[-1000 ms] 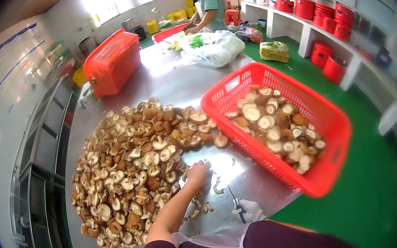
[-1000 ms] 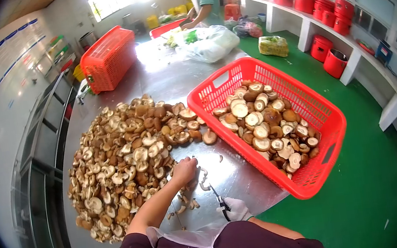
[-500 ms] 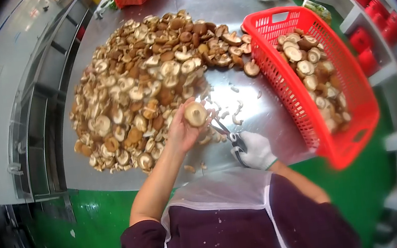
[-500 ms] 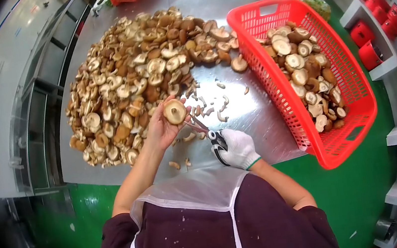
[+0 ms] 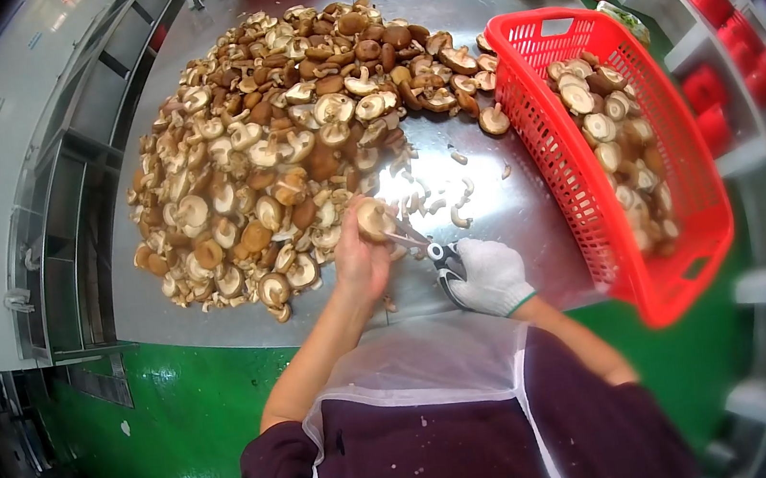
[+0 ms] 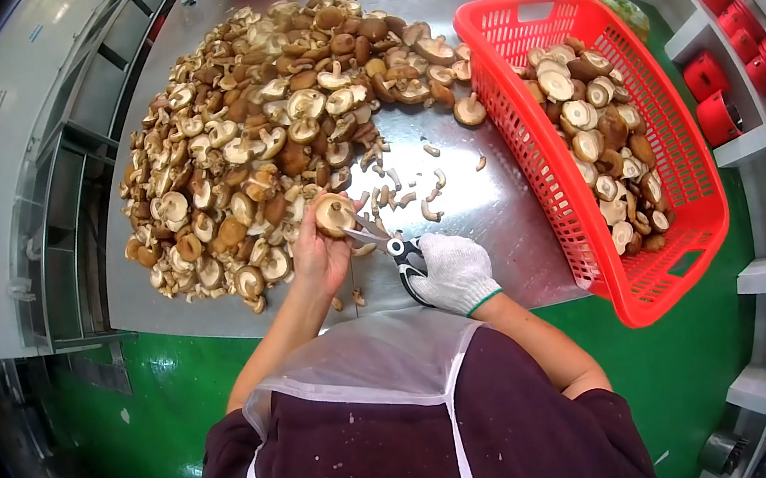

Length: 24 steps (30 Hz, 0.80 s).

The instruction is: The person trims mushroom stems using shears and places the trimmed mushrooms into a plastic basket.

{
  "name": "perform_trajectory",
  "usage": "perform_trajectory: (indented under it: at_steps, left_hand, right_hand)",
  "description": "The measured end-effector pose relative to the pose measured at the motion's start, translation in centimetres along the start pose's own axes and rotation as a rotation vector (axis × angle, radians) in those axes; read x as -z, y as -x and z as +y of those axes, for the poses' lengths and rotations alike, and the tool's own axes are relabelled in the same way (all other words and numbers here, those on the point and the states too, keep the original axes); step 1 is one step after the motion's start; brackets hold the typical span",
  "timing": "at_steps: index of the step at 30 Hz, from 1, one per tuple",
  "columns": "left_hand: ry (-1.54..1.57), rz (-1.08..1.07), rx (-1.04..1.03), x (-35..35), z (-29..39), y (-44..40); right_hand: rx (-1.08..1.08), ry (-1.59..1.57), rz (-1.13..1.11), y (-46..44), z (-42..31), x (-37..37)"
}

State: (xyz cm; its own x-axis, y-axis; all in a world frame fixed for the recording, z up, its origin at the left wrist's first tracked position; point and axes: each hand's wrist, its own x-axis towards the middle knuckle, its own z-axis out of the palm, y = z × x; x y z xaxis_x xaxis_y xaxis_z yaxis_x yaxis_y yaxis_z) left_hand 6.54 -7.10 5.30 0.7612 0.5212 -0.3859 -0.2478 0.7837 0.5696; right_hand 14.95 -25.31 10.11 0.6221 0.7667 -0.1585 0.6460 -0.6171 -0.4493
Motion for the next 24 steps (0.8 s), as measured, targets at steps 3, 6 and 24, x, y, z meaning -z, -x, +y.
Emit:
perform_trajectory:
  at_steps: [3, 6, 24]
  left_hand:
    - [-0.031, -0.010, 0.011, -0.5, -0.2, 0.6]
    - [-0.042, -0.009, 0.027, -1.1, -0.9, 1.2]
    - [-0.155, -0.028, 0.022, 1.7, -1.4, 0.6]
  right_hand:
    - [-0.037, 0.006, -0.042, -0.2, 0.0, -0.1]
    - [-0.045, -0.032, -0.060, -0.4, -0.7, 0.3]
    - [0.012, -0.059, -0.144, -0.6, 1.0, -2.8]
